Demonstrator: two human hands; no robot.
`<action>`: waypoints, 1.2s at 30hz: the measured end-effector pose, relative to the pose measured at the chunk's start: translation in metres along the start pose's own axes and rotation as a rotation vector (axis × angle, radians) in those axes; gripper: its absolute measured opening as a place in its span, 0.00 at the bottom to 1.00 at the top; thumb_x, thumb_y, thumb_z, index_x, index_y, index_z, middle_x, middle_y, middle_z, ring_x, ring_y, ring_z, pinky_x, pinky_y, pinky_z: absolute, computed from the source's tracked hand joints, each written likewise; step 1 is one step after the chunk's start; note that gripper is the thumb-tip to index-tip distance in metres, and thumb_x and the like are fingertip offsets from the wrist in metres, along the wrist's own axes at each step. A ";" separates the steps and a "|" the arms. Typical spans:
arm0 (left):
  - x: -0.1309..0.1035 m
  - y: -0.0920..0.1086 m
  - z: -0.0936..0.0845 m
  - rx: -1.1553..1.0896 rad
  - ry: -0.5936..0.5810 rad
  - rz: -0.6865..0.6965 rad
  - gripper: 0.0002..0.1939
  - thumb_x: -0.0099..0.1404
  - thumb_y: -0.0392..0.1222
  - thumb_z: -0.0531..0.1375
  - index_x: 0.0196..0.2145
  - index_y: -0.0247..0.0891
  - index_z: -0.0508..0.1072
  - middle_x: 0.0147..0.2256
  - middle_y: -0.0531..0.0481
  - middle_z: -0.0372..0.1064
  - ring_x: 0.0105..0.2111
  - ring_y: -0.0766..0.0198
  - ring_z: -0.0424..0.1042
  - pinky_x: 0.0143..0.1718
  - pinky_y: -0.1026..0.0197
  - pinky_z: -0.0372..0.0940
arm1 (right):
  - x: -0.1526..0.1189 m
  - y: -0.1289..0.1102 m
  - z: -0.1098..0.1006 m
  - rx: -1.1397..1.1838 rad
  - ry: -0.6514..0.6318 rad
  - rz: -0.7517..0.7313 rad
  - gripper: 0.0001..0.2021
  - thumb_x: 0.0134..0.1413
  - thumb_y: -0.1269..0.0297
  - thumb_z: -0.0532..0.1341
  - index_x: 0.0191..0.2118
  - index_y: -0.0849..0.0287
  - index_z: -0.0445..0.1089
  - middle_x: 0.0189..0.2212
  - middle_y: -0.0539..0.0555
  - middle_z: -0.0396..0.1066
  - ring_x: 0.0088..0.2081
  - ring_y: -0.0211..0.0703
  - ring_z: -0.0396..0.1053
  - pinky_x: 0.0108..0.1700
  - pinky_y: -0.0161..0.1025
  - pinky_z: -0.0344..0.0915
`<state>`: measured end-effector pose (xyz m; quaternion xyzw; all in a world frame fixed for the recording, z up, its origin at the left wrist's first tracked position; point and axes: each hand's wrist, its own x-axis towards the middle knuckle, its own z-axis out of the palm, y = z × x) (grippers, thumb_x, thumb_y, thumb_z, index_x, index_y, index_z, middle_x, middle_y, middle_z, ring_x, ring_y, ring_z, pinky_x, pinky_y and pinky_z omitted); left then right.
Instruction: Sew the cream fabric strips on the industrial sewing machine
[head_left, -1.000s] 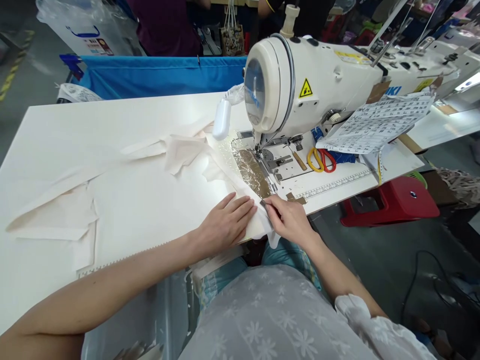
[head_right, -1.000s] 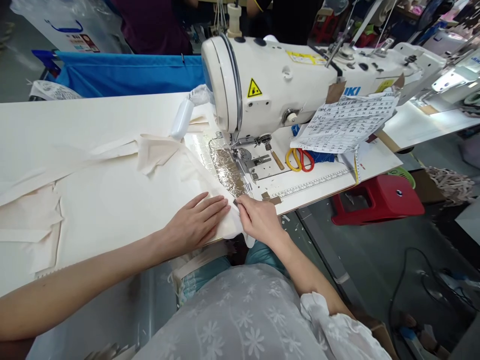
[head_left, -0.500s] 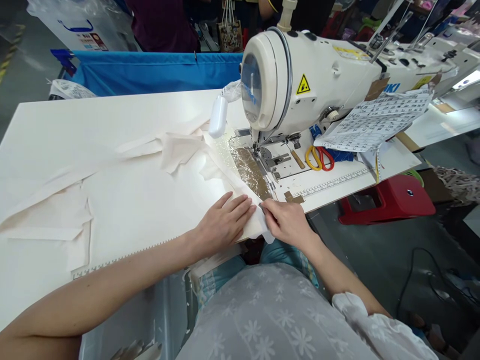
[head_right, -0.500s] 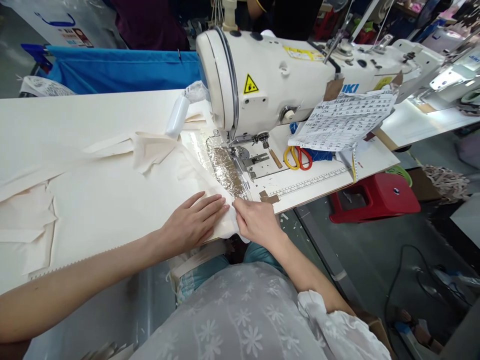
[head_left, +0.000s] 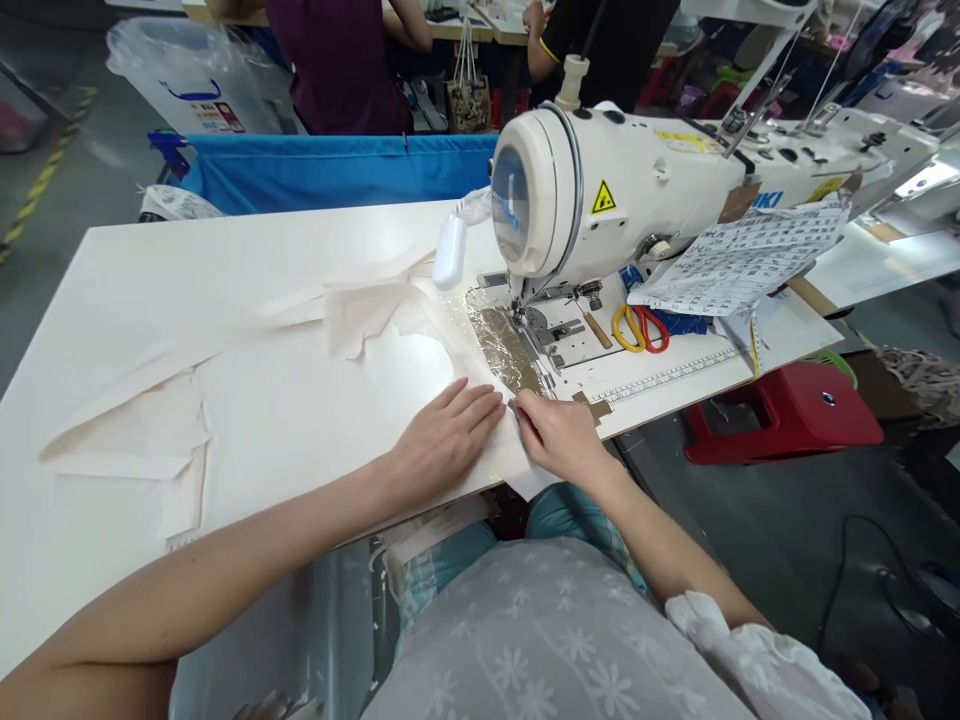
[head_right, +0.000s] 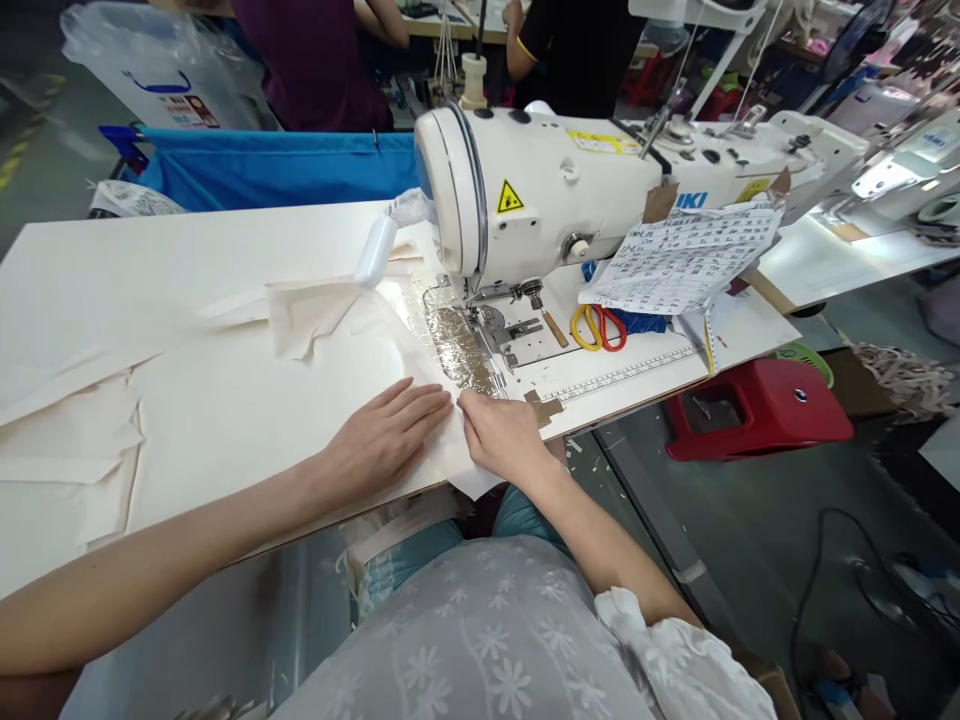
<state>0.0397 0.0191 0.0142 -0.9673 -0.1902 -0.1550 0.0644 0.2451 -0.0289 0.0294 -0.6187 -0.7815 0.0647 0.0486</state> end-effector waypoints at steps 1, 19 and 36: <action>-0.001 0.003 0.002 -0.013 -0.002 0.000 0.19 0.71 0.34 0.51 0.56 0.24 0.70 0.55 0.35 0.70 0.57 0.50 0.67 0.62 0.47 0.58 | 0.002 0.000 0.001 0.021 0.012 -0.002 0.10 0.64 0.67 0.50 0.41 0.57 0.68 0.31 0.52 0.77 0.29 0.42 0.72 0.28 0.36 0.46; -0.002 0.014 0.006 -0.011 -0.004 -0.014 0.20 0.69 0.37 0.54 0.56 0.23 0.70 0.56 0.31 0.68 0.57 0.46 0.66 0.60 0.44 0.59 | -0.005 0.005 -0.003 0.010 0.024 -0.055 0.10 0.62 0.68 0.50 0.36 0.57 0.68 0.27 0.52 0.75 0.26 0.40 0.68 0.27 0.36 0.45; -0.001 0.005 0.000 -0.072 -0.044 -0.037 0.20 0.72 0.38 0.50 0.56 0.26 0.70 0.57 0.37 0.68 0.59 0.50 0.65 0.65 0.45 0.54 | 0.001 0.001 0.005 0.081 0.070 -0.012 0.12 0.65 0.66 0.48 0.41 0.57 0.69 0.30 0.52 0.77 0.28 0.41 0.71 0.28 0.35 0.47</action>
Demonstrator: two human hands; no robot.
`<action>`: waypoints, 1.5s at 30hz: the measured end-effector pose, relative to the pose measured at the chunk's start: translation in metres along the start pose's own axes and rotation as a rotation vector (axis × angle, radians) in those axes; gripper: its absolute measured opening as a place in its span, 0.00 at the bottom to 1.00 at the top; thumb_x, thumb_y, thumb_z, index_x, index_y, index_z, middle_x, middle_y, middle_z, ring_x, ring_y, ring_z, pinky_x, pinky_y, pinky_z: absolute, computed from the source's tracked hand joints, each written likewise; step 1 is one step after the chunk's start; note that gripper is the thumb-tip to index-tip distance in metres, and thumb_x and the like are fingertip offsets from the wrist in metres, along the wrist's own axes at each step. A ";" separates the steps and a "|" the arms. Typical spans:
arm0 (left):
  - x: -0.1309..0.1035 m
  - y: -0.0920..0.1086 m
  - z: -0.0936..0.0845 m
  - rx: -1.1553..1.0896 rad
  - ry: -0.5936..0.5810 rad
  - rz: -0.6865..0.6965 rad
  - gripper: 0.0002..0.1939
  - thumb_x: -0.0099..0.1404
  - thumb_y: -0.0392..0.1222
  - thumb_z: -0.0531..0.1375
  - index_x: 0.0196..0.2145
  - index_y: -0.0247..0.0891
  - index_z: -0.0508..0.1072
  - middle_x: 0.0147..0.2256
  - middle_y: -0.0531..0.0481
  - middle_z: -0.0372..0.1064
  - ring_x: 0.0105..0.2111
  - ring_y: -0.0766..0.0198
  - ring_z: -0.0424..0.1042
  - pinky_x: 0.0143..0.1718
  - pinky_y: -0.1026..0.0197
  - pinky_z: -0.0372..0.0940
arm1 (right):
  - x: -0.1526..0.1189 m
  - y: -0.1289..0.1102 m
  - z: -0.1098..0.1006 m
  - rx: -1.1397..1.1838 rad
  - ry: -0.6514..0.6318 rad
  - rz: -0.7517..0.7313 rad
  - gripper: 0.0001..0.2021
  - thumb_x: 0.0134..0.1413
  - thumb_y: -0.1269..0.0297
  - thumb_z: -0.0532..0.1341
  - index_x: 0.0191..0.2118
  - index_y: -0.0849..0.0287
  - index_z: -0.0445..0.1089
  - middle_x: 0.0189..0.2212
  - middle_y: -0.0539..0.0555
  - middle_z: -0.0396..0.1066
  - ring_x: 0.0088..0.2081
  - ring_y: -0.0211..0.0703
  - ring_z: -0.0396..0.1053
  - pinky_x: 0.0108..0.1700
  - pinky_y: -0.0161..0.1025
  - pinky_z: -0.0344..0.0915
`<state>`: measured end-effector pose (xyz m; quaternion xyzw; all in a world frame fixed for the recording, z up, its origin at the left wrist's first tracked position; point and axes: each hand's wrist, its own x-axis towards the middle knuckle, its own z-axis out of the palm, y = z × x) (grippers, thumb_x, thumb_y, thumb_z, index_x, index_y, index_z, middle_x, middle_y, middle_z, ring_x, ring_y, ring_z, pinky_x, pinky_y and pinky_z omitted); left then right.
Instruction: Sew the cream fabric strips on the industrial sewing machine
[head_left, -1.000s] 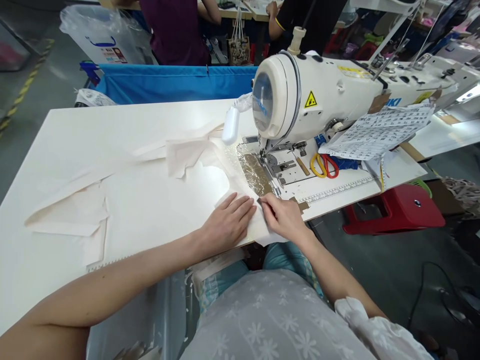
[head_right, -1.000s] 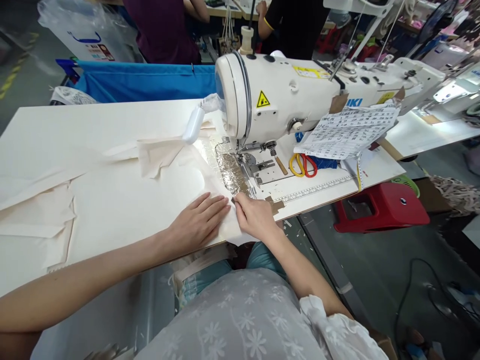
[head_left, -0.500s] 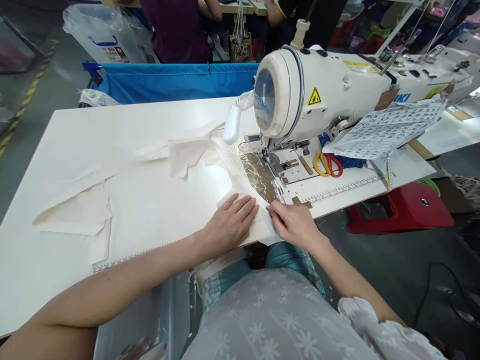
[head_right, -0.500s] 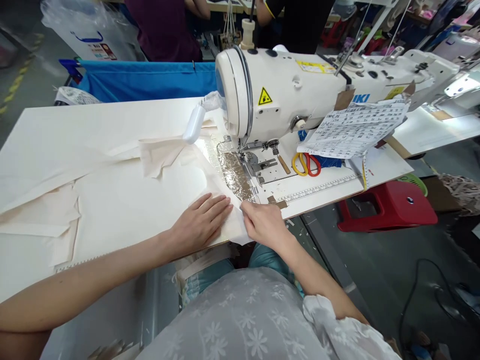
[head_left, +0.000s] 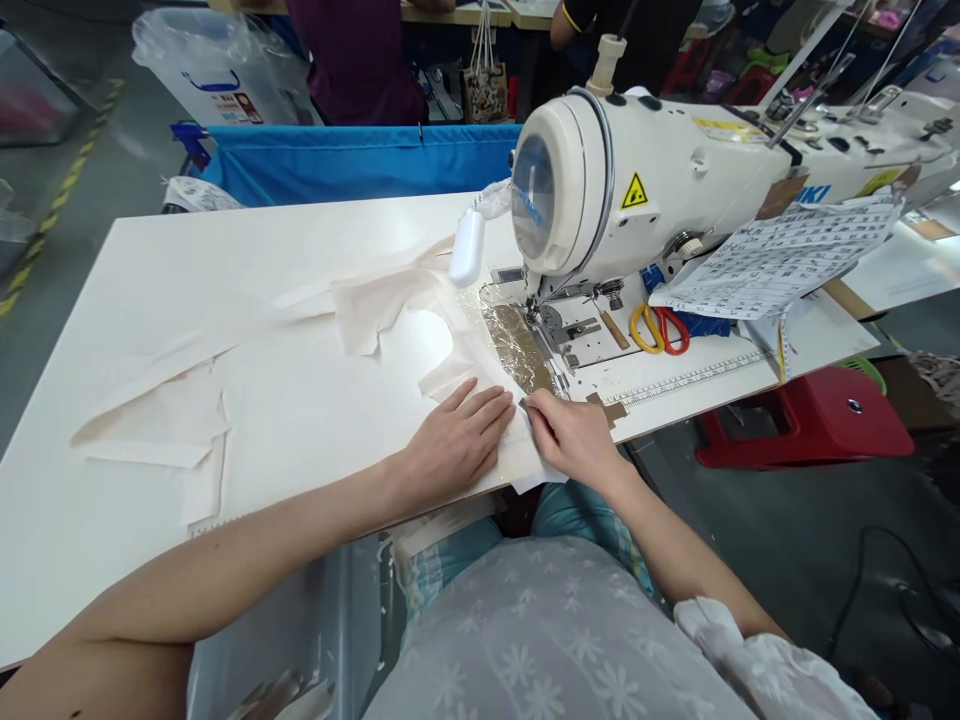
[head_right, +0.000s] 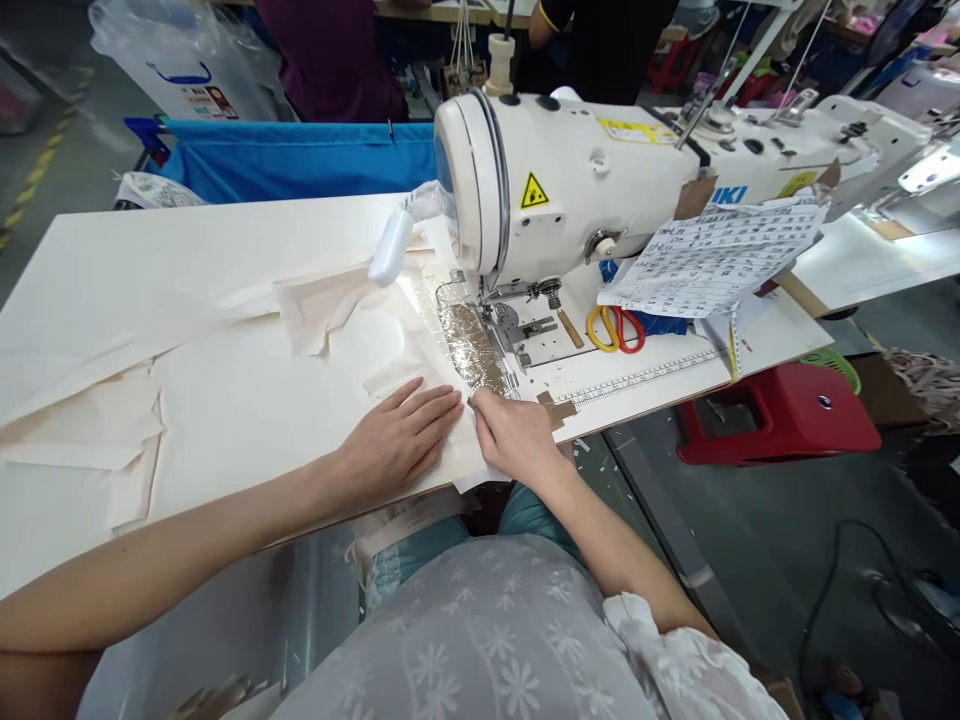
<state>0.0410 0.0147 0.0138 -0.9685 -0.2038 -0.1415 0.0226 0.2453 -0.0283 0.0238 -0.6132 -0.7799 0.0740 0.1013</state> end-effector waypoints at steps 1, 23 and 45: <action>-0.001 0.002 0.001 0.002 0.006 -0.001 0.20 0.73 0.38 0.50 0.56 0.25 0.70 0.57 0.36 0.68 0.59 0.50 0.65 0.64 0.45 0.54 | -0.001 0.001 0.001 0.030 0.019 0.004 0.12 0.66 0.65 0.48 0.42 0.57 0.69 0.30 0.52 0.77 0.28 0.41 0.71 0.28 0.35 0.48; 0.002 0.006 -0.002 -0.011 0.041 -0.011 0.19 0.72 0.38 0.51 0.54 0.27 0.72 0.56 0.37 0.69 0.60 0.48 0.64 0.64 0.43 0.54 | -0.014 0.006 -0.011 -0.063 -0.079 -0.013 0.10 0.63 0.67 0.49 0.38 0.58 0.68 0.27 0.52 0.74 0.26 0.40 0.66 0.27 0.37 0.43; -0.002 0.007 0.005 0.051 0.065 0.055 0.18 0.73 0.38 0.51 0.54 0.25 0.71 0.54 0.35 0.70 0.56 0.48 0.67 0.58 0.47 0.61 | -0.009 0.001 -0.006 -0.056 -0.042 -0.041 0.10 0.63 0.68 0.50 0.37 0.58 0.68 0.27 0.52 0.74 0.27 0.40 0.68 0.27 0.37 0.44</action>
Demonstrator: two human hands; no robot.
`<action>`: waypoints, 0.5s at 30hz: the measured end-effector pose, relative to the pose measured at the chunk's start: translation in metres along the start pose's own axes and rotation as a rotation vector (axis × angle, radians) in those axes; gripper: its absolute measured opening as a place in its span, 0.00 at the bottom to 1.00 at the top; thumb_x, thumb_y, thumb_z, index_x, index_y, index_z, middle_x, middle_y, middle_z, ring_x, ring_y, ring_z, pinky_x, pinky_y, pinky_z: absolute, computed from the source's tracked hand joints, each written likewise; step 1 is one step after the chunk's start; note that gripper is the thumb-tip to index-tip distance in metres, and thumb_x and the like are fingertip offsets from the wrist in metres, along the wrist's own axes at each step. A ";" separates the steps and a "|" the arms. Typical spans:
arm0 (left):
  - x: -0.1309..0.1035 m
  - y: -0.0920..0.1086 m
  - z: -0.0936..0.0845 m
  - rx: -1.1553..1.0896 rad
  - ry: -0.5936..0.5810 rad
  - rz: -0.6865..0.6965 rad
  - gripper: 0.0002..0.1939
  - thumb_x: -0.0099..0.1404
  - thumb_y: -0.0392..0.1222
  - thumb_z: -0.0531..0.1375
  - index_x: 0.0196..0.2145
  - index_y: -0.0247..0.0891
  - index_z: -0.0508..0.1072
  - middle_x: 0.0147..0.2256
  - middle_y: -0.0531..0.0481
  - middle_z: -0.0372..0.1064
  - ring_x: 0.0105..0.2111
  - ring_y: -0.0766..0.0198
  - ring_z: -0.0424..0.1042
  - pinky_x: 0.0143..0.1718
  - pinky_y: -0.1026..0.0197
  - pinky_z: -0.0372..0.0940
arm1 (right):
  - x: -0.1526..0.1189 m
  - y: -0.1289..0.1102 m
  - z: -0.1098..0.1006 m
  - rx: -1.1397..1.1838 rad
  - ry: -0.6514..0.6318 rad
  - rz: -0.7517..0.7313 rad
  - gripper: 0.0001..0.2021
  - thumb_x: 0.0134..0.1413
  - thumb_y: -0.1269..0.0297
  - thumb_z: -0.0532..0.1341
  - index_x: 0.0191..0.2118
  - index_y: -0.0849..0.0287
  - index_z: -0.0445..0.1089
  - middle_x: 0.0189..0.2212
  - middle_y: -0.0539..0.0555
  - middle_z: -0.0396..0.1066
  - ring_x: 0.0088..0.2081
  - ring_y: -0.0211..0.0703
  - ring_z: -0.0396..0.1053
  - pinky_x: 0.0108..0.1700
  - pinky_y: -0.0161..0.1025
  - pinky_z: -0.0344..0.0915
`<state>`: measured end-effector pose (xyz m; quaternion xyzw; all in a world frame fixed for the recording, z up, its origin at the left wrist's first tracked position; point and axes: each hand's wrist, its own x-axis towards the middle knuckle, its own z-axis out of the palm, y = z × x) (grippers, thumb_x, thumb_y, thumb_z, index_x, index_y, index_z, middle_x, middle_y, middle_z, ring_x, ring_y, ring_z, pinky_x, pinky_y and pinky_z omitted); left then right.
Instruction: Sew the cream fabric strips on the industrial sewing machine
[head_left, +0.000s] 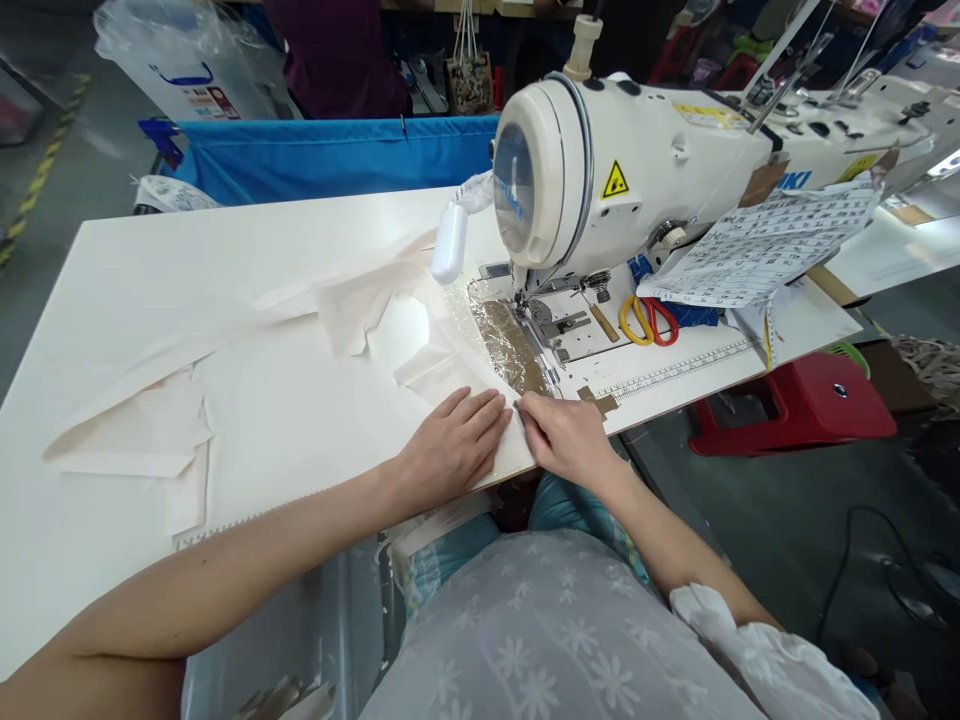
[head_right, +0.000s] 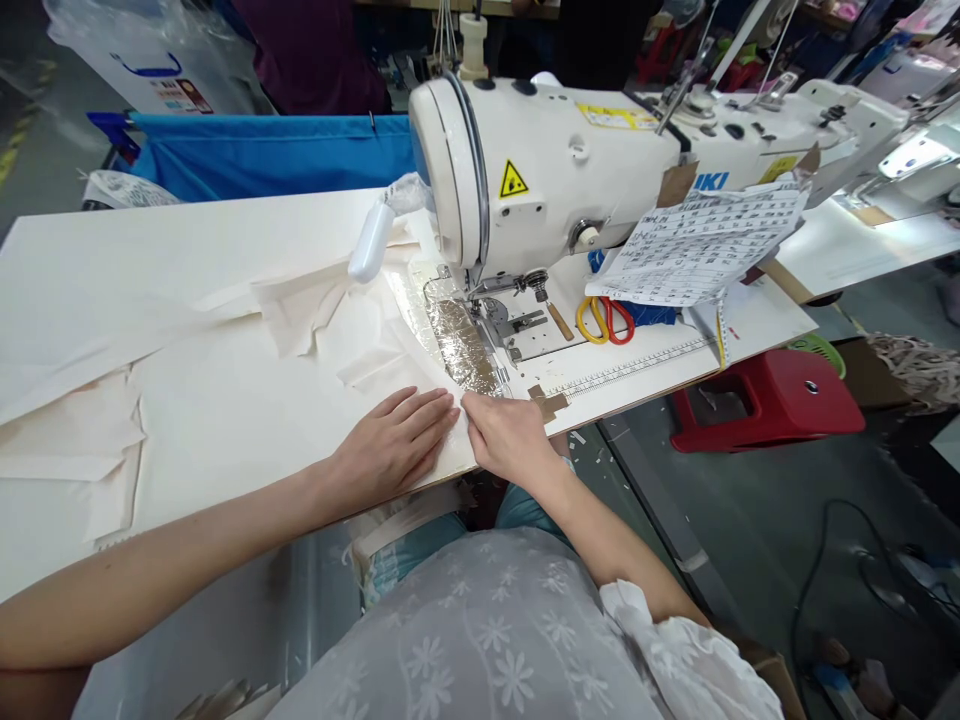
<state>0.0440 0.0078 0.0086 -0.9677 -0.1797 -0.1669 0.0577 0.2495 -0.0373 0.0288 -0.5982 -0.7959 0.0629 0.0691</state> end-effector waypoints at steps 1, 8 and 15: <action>0.000 0.000 -0.001 0.000 -0.007 0.003 0.18 0.73 0.38 0.51 0.54 0.25 0.70 0.55 0.35 0.70 0.56 0.48 0.67 0.57 0.47 0.61 | -0.004 0.002 -0.002 -0.007 -0.015 -0.010 0.10 0.62 0.68 0.49 0.37 0.58 0.68 0.27 0.52 0.74 0.26 0.40 0.67 0.27 0.37 0.43; 0.003 -0.003 -0.006 -0.067 -0.029 -0.025 0.18 0.72 0.37 0.51 0.54 0.26 0.70 0.55 0.37 0.69 0.56 0.50 0.66 0.60 0.48 0.59 | -0.017 0.009 -0.007 0.016 -0.045 0.020 0.11 0.64 0.67 0.49 0.39 0.58 0.68 0.27 0.52 0.75 0.27 0.40 0.67 0.28 0.36 0.44; 0.001 0.001 0.004 -0.073 0.005 0.011 0.19 0.73 0.38 0.51 0.55 0.26 0.70 0.56 0.37 0.69 0.57 0.50 0.66 0.60 0.48 0.58 | -0.007 0.010 -0.004 0.068 0.021 0.014 0.11 0.67 0.65 0.48 0.41 0.58 0.68 0.29 0.52 0.76 0.28 0.40 0.69 0.29 0.35 0.47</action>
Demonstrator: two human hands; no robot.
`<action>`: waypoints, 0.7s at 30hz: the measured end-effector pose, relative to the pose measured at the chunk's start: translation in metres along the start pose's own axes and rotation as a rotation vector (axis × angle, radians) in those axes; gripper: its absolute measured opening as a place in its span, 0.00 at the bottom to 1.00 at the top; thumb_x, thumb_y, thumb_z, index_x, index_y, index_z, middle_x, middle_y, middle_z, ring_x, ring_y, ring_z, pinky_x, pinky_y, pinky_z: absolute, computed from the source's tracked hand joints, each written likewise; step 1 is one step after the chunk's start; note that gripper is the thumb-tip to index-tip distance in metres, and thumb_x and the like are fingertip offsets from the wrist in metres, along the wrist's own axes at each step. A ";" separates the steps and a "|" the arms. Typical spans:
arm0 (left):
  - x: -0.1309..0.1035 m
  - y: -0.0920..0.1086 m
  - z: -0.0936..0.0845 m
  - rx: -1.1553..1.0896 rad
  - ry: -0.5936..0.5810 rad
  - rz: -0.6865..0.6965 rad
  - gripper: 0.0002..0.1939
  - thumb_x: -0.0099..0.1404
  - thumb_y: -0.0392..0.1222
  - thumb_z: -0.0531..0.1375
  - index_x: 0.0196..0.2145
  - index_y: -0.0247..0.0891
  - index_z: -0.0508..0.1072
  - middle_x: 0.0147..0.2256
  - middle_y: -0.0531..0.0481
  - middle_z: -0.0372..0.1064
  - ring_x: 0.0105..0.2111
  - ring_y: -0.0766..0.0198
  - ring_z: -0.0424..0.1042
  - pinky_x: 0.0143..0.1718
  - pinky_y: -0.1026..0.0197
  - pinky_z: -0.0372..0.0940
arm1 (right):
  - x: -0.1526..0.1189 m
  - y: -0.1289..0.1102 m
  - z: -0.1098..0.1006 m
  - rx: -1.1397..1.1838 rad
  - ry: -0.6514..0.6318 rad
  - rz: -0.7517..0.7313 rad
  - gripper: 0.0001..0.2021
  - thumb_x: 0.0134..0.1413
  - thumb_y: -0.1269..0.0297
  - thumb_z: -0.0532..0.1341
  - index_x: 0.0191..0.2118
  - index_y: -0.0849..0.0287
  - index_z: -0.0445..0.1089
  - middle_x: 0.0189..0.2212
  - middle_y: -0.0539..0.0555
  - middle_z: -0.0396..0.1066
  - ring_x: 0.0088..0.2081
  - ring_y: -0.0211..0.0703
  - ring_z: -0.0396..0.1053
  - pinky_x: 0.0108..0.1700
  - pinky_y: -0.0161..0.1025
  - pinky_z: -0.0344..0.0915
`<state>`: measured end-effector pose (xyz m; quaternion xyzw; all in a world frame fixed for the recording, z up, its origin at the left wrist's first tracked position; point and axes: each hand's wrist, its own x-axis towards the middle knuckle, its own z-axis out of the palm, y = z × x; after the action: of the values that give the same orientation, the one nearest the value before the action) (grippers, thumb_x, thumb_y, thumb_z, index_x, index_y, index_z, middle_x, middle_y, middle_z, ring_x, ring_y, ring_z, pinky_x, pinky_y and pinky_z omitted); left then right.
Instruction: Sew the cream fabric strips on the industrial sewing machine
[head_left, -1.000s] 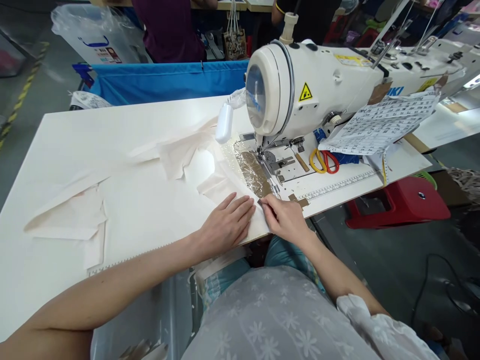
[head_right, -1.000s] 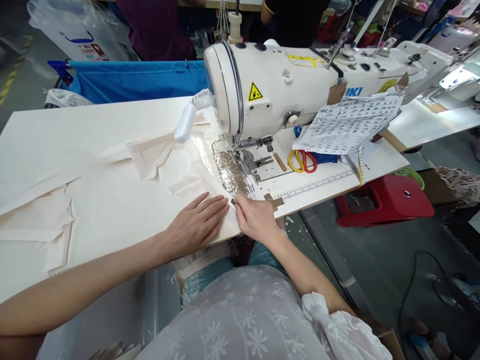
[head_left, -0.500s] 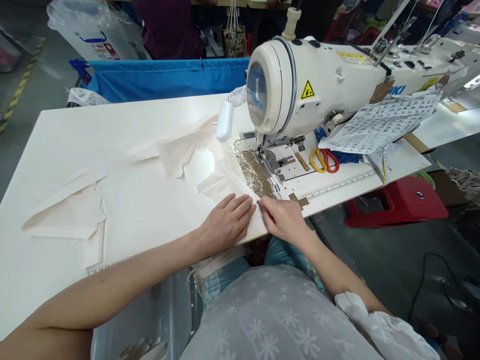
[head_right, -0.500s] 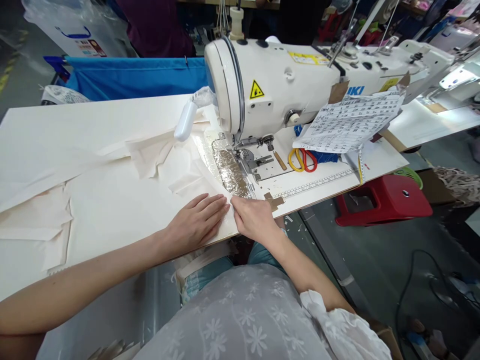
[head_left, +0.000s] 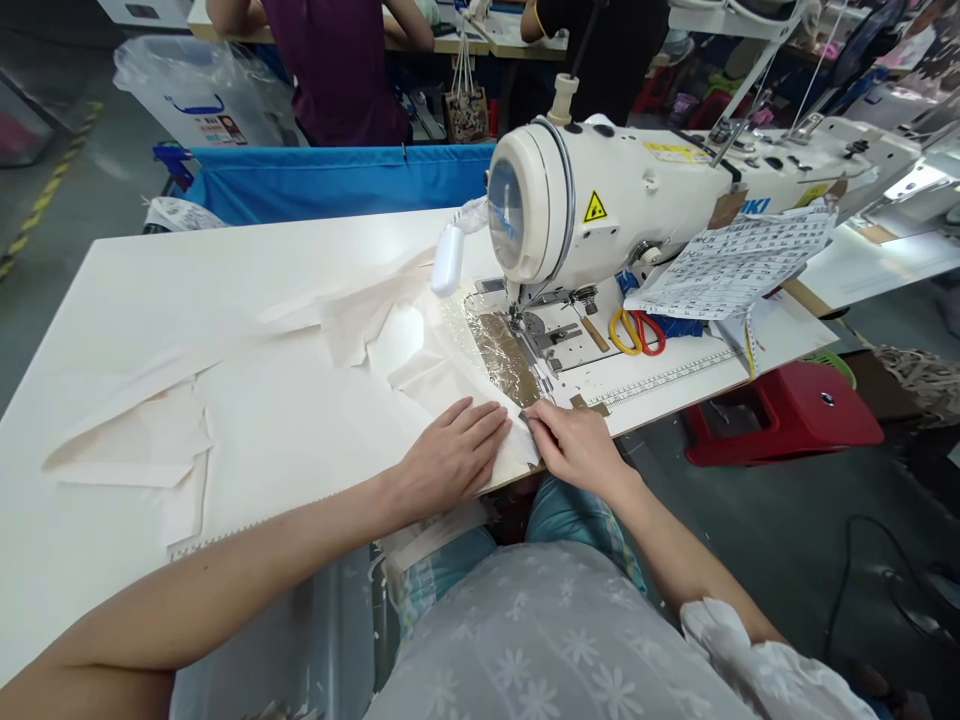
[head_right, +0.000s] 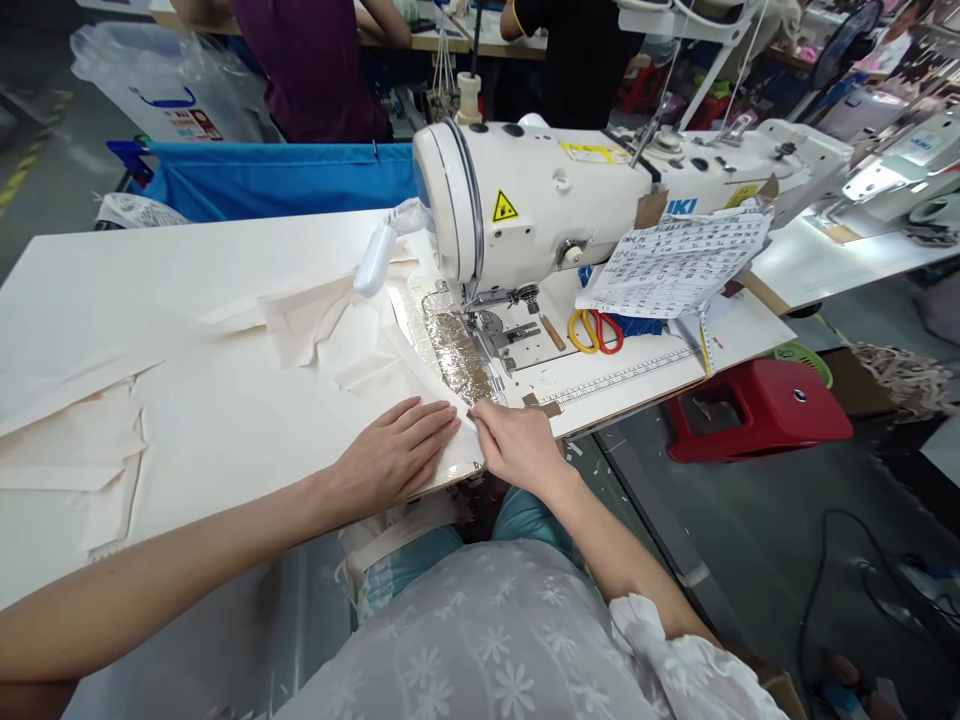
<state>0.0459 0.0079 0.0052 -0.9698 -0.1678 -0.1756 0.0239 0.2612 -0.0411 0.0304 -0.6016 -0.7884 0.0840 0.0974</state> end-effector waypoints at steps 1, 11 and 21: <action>-0.001 0.000 0.002 0.011 0.004 0.000 0.19 0.73 0.38 0.51 0.56 0.26 0.70 0.56 0.37 0.69 0.57 0.50 0.66 0.60 0.48 0.58 | 0.000 0.002 0.001 0.028 0.026 -0.012 0.12 0.67 0.65 0.48 0.41 0.58 0.68 0.29 0.52 0.76 0.29 0.40 0.70 0.29 0.35 0.49; -0.001 0.002 0.002 0.033 0.019 0.009 0.19 0.73 0.38 0.50 0.55 0.26 0.71 0.55 0.38 0.70 0.57 0.49 0.67 0.60 0.47 0.58 | 0.005 0.003 0.005 -0.012 0.014 -0.080 0.11 0.67 0.66 0.48 0.41 0.58 0.68 0.28 0.52 0.76 0.28 0.40 0.70 0.28 0.36 0.46; 0.000 0.000 0.001 0.008 0.016 0.006 0.18 0.73 0.38 0.50 0.55 0.28 0.70 0.55 0.39 0.70 0.57 0.51 0.66 0.61 0.46 0.58 | -0.019 0.015 -0.008 -0.010 -0.051 -0.098 0.10 0.65 0.69 0.49 0.37 0.57 0.67 0.27 0.50 0.73 0.27 0.38 0.68 0.28 0.36 0.46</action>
<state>0.0459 0.0076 0.0041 -0.9687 -0.1655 -0.1825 0.0297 0.2817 -0.0553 0.0336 -0.5606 -0.8194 0.0907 0.0781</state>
